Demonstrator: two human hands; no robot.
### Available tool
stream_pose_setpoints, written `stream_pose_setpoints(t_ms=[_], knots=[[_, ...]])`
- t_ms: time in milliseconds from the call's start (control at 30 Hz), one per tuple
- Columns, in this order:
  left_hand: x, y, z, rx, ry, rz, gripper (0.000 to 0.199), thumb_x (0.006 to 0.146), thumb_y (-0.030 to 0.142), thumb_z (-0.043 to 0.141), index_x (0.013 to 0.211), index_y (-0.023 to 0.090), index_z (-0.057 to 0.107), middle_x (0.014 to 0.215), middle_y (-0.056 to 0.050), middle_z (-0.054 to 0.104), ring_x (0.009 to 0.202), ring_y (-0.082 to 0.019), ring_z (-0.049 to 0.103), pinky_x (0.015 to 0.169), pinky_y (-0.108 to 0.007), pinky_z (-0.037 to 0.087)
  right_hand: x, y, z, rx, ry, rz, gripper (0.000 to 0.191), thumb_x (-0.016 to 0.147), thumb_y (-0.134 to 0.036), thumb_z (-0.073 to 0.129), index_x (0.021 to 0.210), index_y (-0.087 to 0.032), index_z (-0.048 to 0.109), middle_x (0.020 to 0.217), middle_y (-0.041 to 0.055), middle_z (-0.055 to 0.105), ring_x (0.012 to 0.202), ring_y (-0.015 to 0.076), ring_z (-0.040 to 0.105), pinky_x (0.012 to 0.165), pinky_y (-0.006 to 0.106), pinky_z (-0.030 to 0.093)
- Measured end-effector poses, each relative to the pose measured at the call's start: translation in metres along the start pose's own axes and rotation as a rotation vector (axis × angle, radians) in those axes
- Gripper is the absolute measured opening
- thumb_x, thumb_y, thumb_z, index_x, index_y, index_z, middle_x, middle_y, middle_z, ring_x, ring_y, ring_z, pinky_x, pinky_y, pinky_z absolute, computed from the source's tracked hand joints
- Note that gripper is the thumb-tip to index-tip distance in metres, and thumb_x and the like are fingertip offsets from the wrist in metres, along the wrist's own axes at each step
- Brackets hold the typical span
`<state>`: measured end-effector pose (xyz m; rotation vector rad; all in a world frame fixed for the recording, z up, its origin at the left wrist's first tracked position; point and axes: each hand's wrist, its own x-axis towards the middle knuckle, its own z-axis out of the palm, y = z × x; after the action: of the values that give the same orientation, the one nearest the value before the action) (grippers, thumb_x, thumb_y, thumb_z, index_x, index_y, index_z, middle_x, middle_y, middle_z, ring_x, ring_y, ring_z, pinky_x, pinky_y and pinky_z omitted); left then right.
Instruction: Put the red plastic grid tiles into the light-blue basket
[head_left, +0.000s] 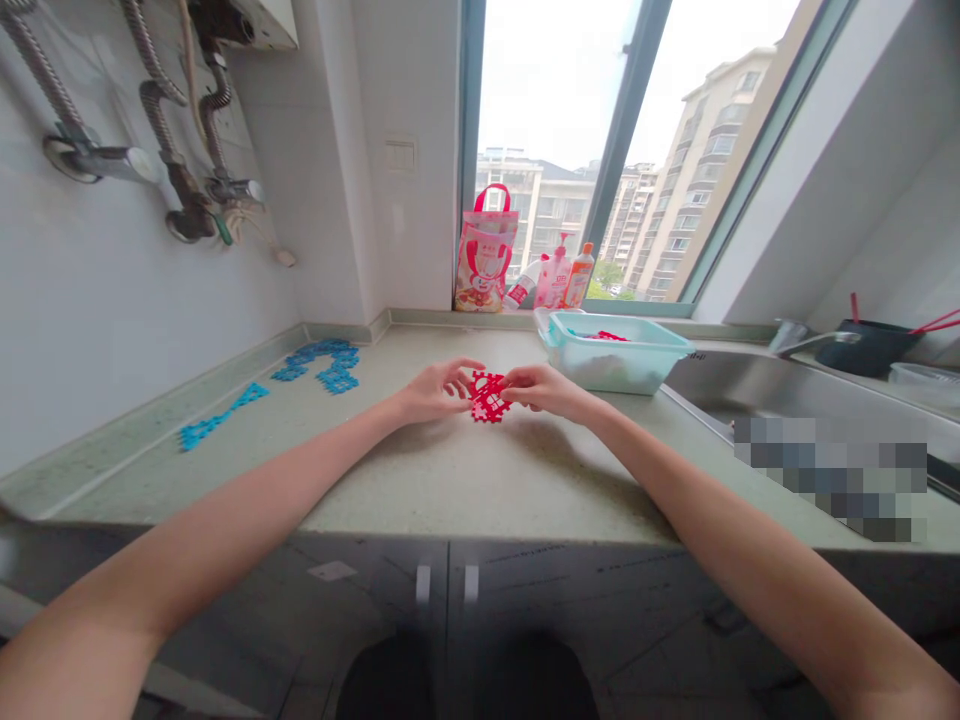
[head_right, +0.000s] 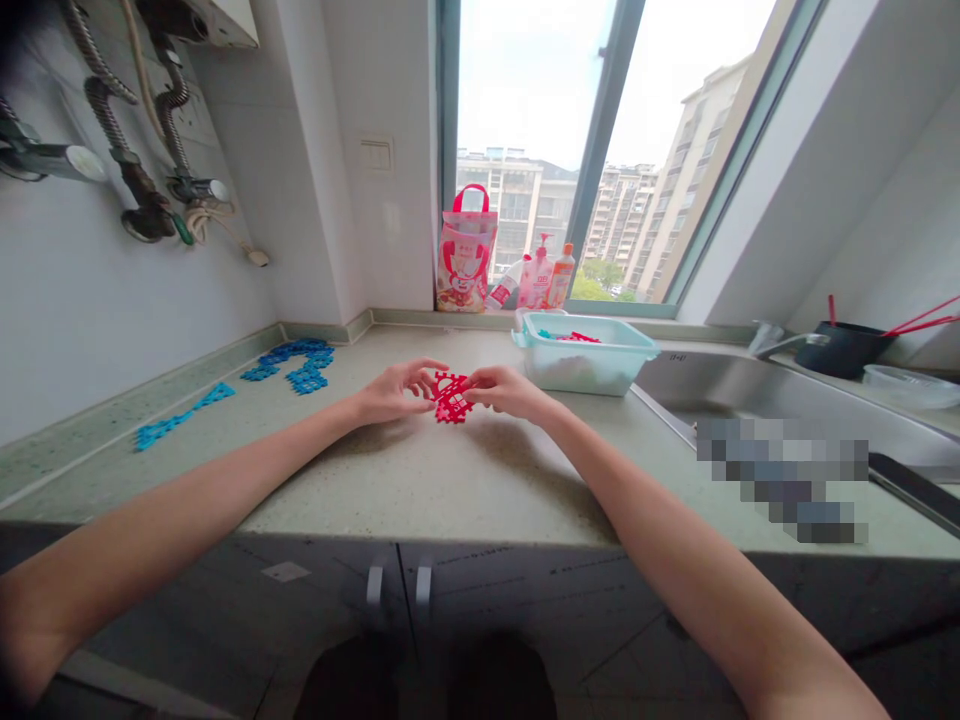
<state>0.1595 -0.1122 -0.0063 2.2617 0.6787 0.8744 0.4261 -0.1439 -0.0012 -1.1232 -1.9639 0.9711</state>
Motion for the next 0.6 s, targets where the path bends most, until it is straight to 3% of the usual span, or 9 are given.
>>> stream_pose_setpoints(t_ms=[100,233,400,600], knots=[[0.003,-0.002,-0.001,-0.154,0.056,-0.055,0.058,0.080,0.054,0.079,0.121,0.015,0.072,0.093,-0.007,0.077,0.079,-0.017,0.068,0.075,-0.031,0.052,-0.002,-0.001,0.007,0.158,0.042,0.019,0.042,0.073,-0.053,0.088,0.090,-0.017,0.073,0.075,0.0023,0.072,0.065,0.0133,0.065,0.053,0.022,0.051],[0.007,-0.004,0.002,-0.139,0.149,-0.052,0.053,0.081,0.065,0.075,0.092,0.014,0.080,0.084,-0.007,0.076,0.070,-0.015,0.062,0.069,-0.028,0.049,-0.001,0.004,0.016,0.272,0.061,0.003,0.047,0.068,-0.053,0.094,0.088,-0.017,0.070,0.080,0.0038,0.074,0.071,0.0151,0.071,0.059,0.024,0.059],[0.007,-0.003,0.005,-0.063,0.236,-0.051,0.050,0.084,0.063,0.074,0.092,0.014,0.084,0.072,-0.005,0.074,0.063,-0.014,0.058,0.061,-0.027,0.042,0.004,0.011,0.026,0.317,0.114,-0.042,0.047,0.068,-0.051,0.094,0.086,-0.018,0.066,0.078,0.0015,0.074,0.070,0.0164,0.074,0.062,0.027,0.063],[0.003,0.006,0.003,0.117,0.287,-0.108,0.038,0.084,0.052,0.074,0.090,0.016,0.087,0.079,-0.007,0.079,0.068,-0.017,0.063,0.063,-0.029,0.043,0.009,0.013,0.039,0.295,0.245,-0.074,0.040,0.071,-0.045,0.090,0.081,-0.020,0.060,0.071,-0.0019,0.070,0.062,0.0164,0.073,0.058,0.028,0.062]])
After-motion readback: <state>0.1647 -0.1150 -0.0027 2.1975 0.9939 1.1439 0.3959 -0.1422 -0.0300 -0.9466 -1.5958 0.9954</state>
